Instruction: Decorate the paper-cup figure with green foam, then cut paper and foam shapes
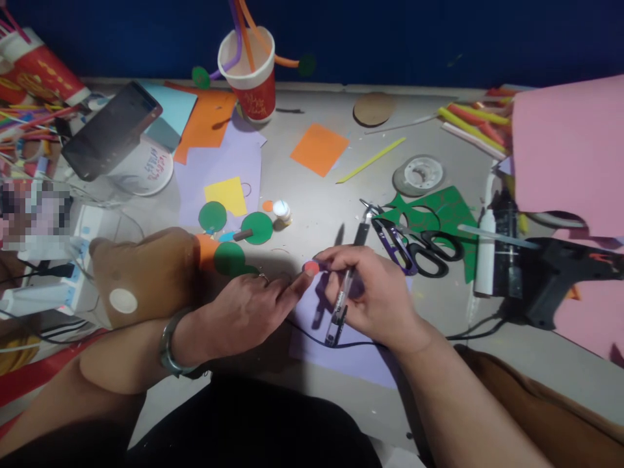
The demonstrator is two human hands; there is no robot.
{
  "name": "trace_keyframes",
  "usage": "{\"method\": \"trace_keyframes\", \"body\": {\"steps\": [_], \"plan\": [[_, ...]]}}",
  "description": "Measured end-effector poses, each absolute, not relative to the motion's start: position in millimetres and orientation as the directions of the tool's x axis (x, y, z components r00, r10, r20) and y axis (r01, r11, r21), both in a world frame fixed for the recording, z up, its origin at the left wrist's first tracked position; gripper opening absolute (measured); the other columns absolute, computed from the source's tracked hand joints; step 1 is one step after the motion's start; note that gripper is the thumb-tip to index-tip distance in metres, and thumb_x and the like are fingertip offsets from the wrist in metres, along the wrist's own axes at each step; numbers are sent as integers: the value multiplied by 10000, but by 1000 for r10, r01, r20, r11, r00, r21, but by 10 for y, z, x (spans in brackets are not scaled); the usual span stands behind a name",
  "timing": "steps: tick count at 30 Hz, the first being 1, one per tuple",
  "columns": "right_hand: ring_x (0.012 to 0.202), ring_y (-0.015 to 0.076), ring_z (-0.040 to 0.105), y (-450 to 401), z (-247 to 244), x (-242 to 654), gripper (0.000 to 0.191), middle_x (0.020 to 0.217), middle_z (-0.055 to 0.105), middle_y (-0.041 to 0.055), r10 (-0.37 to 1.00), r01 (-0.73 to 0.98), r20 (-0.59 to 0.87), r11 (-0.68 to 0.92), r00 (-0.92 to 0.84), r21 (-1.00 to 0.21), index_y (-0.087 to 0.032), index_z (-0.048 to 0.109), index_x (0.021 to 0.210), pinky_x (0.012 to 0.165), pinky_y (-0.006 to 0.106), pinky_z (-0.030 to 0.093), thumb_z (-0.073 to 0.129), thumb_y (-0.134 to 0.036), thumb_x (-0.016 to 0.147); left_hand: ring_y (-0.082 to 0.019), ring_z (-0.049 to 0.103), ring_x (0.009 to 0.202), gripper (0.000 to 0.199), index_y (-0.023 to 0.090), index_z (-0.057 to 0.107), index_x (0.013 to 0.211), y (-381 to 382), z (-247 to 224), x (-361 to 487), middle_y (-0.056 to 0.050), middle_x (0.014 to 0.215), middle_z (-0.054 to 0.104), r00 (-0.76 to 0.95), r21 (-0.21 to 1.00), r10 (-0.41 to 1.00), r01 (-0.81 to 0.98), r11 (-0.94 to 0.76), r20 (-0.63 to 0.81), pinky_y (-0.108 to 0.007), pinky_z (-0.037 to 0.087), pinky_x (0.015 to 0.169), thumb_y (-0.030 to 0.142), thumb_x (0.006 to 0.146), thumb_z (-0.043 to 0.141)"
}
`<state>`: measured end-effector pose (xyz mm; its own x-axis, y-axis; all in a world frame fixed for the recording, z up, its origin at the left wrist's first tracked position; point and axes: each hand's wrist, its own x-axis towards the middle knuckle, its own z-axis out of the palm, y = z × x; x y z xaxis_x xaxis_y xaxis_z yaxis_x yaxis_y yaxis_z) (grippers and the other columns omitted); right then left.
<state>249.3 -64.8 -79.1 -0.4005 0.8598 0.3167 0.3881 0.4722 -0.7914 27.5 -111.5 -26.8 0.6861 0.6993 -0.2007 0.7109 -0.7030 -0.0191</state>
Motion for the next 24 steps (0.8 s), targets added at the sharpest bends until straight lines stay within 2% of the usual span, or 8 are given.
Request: {"method": "trace_keyframes", "body": {"steps": [3,5,7,10,15,18,21,24], "plan": [[736,232,777,-712,-793,2504,146,928,816,45,938,406,303,346,-168,-846,-295,653,1124,657,390,623,635,-326,982,-123,640,611,570,78,398,1588,-1092,-263,270,-18,814,685,692,1,683,703,-711,-234,-303,432,514,80,1018,406],[633,223,728,-741,-773,2486,272,882,805,39,958,370,274,286,-86,-884,-310,686,1255,613,410,603,542,-398,1042,-117,645,622,578,85,397,1593,-1076,-268,269,-21,832,697,685,14,684,709,-705,-251,-299,427,516,80,1016,421],[604,212,692,-743,-739,2465,347,873,787,30,954,333,294,298,-63,-894,-329,707,1315,620,425,595,499,-442,1061,-110,654,643,575,96,408,1590,-1075,-287,264,-22,845,707,673,20,695,722,-692,-253,-290,433,530,76,1015,427],[624,199,677,-710,-698,2452,313,873,760,34,945,326,324,322,-50,-889,-324,772,1184,638,419,589,507,-435,1061,-108,656,656,587,102,400,1602,-1111,-342,232,-7,815,697,675,0,715,727,-686,-185,-287,427,540,53,1018,394],[560,201,653,-661,-727,2465,117,718,705,25,983,431,186,173,-14,-885,-267,732,1031,597,397,576,686,-338,950,-125,627,624,602,140,390,1625,-1140,-415,156,17,737,654,673,-32,735,736,-677,-79,-304,378,537,65,1028,366],[476,186,597,-650,-749,2461,46,642,674,5,990,407,142,134,-10,-904,-261,683,936,523,370,530,682,-301,912,-144,660,685,594,201,399,1630,-1053,-370,150,6,787,713,648,57,744,759,-648,-165,-295,375,560,137,1040,423],[532,199,615,-643,-738,2442,34,607,636,-3,988,411,156,148,-16,-899,-262,621,841,539,354,509,652,-253,852,-158,695,764,600,243,420,1623,-945,-270,175,-25,926,781,605,158,736,794,-587,-302,-271,414,607,177,1029,467],[589,200,618,-645,-721,2409,71,641,639,2,980,468,181,196,-78,-861,-257,571,783,564,346,495,640,-242,773,-181,723,843,562,265,498,1585,-888,-210,189,-56,1035,804,575,208,760,818,-536,-301,-279,476,686,176,1034,439]]}}
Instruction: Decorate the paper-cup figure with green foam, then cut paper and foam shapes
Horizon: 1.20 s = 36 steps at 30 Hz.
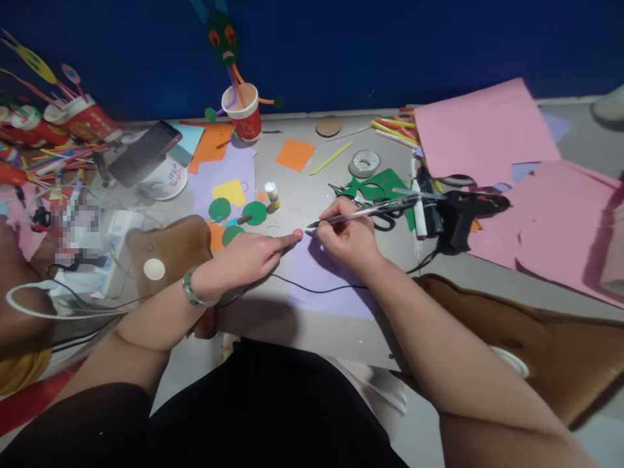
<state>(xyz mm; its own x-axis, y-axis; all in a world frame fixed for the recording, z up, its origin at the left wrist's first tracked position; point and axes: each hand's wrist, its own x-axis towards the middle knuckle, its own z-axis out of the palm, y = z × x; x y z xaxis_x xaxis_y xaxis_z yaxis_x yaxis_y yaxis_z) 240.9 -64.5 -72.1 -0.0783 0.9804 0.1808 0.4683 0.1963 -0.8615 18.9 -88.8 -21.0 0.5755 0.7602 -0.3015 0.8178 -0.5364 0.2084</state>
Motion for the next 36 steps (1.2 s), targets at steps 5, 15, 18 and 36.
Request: {"method": "trace_keyframes", "body": {"steps": [5,15,18,36], "plan": [[583,177,562,-639,-740,2366,98,680,640,8,954,566,248,299,-167,-768,-258,532,725,584,331,487,627,-231,729,-211,752,960,499,296,639,1480,-875,-254,145,-69,1171,813,573,297,797,807,-510,-190,-323,546,829,190,1028,457],[554,167,530,-571,-801,2421,68,659,657,15,923,536,287,384,-258,-752,-249,566,728,532,311,450,634,-243,722,-220,747,1150,488,271,701,1411,-877,-229,107,-43,1367,752,565,407,812,783,-471,-146,-344,563,1001,148,1006,457],[550,160,525,-567,-804,2410,39,628,652,5,915,521,279,396,-290,-756,-241,586,733,517,294,424,623,-252,729,-216,740,1171,486,257,702,1407,-880,-205,112,-49,1391,738,568,413,808,780,-470,-154,-343,561,1016,147,1008,450],[568,170,567,-549,-756,2443,70,621,661,13,882,548,265,454,-390,-703,-242,552,675,595,311,437,610,-250,712,-214,740,1139,501,287,679,1440,-875,-171,123,-40,1352,760,548,417,814,797,-437,-195,-341,566,999,146,1016,452]]}}
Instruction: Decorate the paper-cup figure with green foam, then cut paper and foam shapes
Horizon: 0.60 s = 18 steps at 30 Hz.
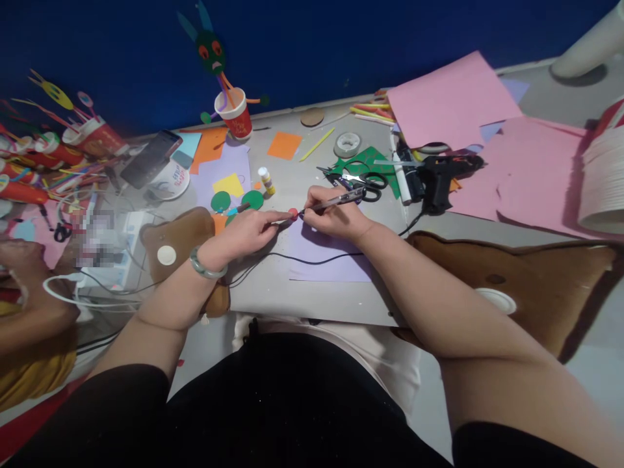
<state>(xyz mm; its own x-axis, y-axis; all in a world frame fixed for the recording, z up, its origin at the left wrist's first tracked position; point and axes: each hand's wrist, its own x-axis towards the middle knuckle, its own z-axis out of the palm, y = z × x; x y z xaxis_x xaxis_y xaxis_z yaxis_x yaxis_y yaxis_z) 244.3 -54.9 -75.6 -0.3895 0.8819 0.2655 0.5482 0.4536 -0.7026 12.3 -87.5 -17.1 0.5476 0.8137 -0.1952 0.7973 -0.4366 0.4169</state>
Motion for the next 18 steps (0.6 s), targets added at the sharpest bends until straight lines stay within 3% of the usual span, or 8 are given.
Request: {"method": "trace_keyframes", "body": {"steps": [9,18], "plan": [[568,177,589,-563,-750,2470,72,625,676,19,879,563,246,454,-408,-690,-233,578,665,600,319,448,628,-253,713,-217,739,1147,542,291,645,1475,-859,-173,135,-31,1373,749,543,423,809,802,-420,-226,-331,564,954,120,996,457],[546,162,577,-590,-737,2459,72,607,666,8,861,530,262,481,-436,-698,-241,583,665,564,305,444,618,-281,714,-211,721,1190,531,285,650,1471,-866,-185,120,-22,1393,739,553,435,806,791,-430,-211,-329,550,1022,126,1007,447]]}}
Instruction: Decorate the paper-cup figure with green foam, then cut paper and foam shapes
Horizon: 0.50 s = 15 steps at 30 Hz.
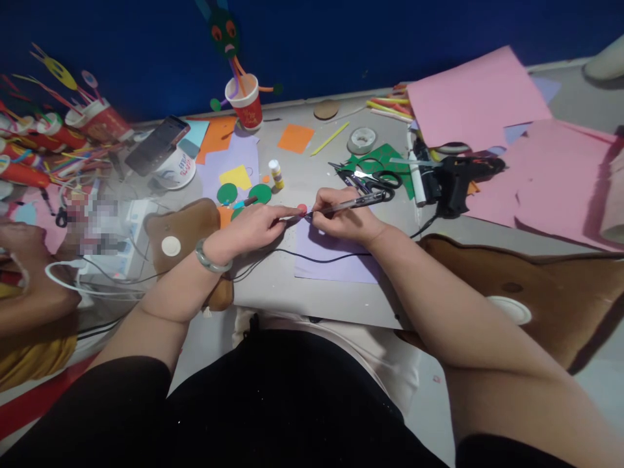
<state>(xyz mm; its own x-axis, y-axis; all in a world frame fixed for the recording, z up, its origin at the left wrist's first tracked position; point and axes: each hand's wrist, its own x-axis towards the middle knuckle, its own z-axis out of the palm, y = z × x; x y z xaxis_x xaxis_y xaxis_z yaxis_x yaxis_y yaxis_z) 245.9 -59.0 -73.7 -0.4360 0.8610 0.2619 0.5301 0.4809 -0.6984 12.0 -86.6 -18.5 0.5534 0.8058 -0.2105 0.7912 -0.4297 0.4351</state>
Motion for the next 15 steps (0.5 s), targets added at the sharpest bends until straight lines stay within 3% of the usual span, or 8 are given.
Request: {"method": "trace_keyframes", "body": {"steps": [5,9,15], "plan": [[527,166,558,-634,-617,2503,69,600,649,-3,841,499,316,520,-438,-693,-266,564,681,564,326,463,622,-275,718,-224,732,1142,523,280,655,1467,-857,-189,111,-47,1320,773,551,434,807,793,-427,-212,-352,553,1002,137,1005,457],[472,164,503,-733,-555,2477,40,531,577,-35,780,460,273,570,-563,-680,-281,591,749,543,330,446,615,-263,722,-244,731,1169,518,270,664,1458,-852,-182,101,-63,1306,777,545,443,811,794,-417,-213,-370,544,1022,141,997,468],[563,201,613,-786,-668,2400,32,639,678,4,772,548,260,606,-580,-577,-283,612,782,575,332,440,620,-269,754,-229,717,1215,513,262,676,1439,-839,-216,85,-55,1317,771,563,484,805,766,-422,-188,-350,536,1056,122,990,471]]}}
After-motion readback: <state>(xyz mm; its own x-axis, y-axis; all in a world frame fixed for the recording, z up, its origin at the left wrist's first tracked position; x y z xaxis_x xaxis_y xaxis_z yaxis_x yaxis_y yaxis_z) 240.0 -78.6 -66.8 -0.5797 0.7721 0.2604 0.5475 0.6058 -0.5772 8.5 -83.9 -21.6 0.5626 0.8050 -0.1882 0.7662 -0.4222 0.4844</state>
